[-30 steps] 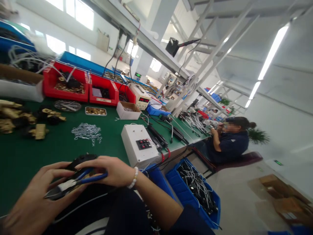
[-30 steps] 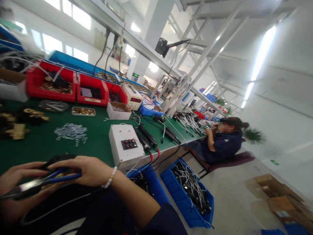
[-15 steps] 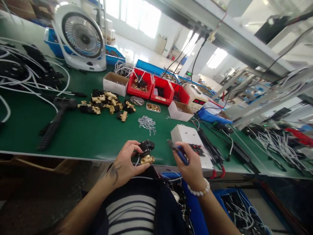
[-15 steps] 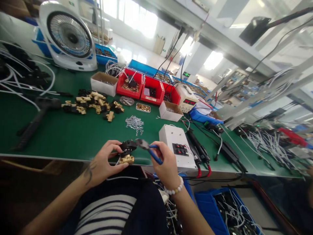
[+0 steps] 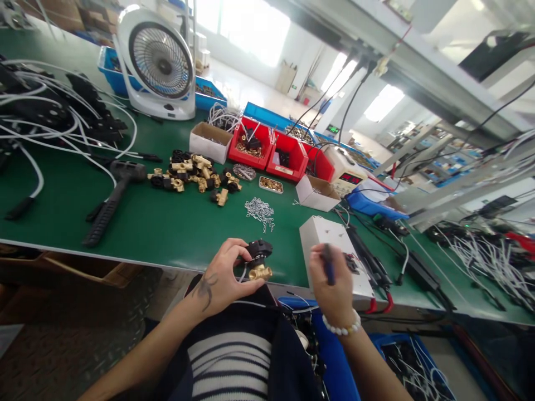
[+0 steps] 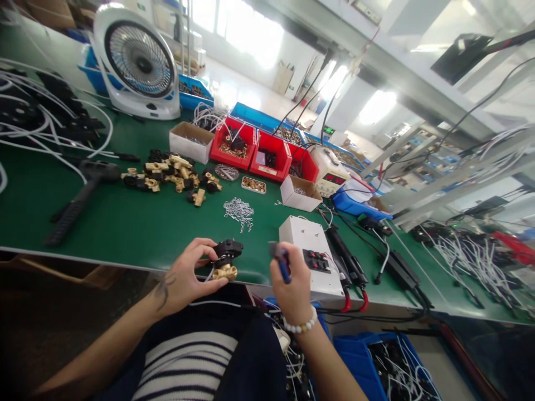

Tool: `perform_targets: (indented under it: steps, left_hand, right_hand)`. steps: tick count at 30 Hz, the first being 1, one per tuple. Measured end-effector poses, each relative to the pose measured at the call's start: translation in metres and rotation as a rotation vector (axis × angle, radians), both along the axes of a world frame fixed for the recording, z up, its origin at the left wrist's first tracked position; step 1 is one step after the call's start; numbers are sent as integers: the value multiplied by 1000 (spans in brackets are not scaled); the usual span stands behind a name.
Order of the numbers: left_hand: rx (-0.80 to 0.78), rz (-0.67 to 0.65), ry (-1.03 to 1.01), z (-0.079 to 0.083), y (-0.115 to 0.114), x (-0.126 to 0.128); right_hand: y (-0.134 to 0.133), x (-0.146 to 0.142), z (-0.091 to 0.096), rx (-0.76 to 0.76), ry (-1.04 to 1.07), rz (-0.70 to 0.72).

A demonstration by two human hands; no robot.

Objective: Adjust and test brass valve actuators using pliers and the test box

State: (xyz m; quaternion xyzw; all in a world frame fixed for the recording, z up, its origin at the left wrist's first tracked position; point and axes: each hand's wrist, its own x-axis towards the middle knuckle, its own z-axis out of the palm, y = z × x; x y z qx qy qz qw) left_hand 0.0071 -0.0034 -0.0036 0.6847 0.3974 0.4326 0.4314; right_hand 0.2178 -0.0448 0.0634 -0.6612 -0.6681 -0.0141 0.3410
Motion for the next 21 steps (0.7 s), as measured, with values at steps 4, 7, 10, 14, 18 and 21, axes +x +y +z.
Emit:
perform_targets:
  steps: [4,7,10,14,18,21]
  left_hand:
    - [-4,-9,6,3,0,0]
    - [-10,-22,11,4,0,0]
    - [-11,-25,9,3,1,1]
    - [-10,-20,11,1,0,1]
    - [-11,-31,14,2,1,1]
    - [-14,-31,15,2,1,1]
  right_hand:
    - [3,0,2,-228,-162,187]
    - [3,1,2,-27,-33,63]
    - [2,2,-3,-3,-53,-16]
    - [3,3,-3,-174,-160,125]
    - [0,6,1,22,-60,-27]
    - [-1,4,-6,-7,-125,-19]
